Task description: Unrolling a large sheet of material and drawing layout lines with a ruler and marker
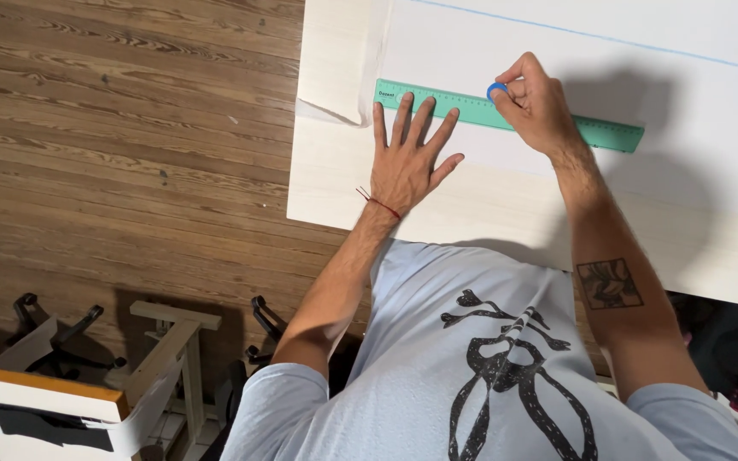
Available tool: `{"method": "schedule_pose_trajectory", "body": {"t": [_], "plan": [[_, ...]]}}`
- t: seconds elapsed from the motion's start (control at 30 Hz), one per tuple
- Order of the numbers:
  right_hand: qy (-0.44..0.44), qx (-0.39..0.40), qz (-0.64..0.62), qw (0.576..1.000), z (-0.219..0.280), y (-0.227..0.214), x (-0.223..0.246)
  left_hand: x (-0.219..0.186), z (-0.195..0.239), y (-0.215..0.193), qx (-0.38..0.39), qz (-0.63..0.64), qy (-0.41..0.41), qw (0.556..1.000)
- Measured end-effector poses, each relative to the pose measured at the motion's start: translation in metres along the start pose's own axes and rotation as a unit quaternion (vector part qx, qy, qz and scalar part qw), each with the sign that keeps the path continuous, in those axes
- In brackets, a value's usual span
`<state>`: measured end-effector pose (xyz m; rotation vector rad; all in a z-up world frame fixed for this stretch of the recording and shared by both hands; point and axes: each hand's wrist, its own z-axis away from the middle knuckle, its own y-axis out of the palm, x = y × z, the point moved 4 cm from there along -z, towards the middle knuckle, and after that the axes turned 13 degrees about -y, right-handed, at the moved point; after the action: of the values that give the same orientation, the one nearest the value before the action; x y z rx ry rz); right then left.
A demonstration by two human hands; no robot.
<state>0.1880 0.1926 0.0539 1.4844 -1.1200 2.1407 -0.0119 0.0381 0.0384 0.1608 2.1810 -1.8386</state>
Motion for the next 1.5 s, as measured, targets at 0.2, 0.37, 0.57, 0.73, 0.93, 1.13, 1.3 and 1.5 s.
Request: {"method": "schedule_pose_trajectory", "body": {"t": [0.2, 0.37, 0.57, 0.73, 0.93, 1.13, 1.3, 1.5], "plan": [[-0.011, 0.002, 0.026, 1.000, -0.003, 0.001, 0.002, 0.001, 0.001, 0.002, -0.001, -0.005, 0.002, 1.000], [-0.017, 0.011, 0.023, 1.000, -0.004, -0.001, 0.004, 0.000, 0.000, 0.001, 0.001, -0.004, 0.001, 1.000], [-0.006, 0.002, -0.016, 1.000, -0.003, 0.000, -0.011, -0.001, -0.001, -0.002, -0.012, 0.000, -0.002, 1.000], [-0.007, -0.010, 0.009, 1.000, -0.005, -0.002, -0.011, -0.001, -0.003, 0.000, -0.014, 0.005, 0.000, 1.000], [-0.019, -0.013, 0.004, 1.000, -0.007, -0.001, -0.018, -0.001, -0.004, -0.003, -0.014, 0.012, -0.002, 1.000], [-0.017, -0.024, 0.009, 1.000, -0.006, -0.002, -0.013, -0.001, -0.004, -0.004, -0.022, 0.009, 0.001, 1.000], [-0.028, -0.051, 0.016, 0.998, -0.003, -0.003, -0.007, -0.003, -0.003, -0.003, -0.026, -0.004, 0.006, 1.000], [0.025, -0.092, -0.214, 0.972, 0.003, -0.011, -0.002, -0.002, 0.000, -0.003, -0.025, 0.010, 0.003, 1.000]]}}
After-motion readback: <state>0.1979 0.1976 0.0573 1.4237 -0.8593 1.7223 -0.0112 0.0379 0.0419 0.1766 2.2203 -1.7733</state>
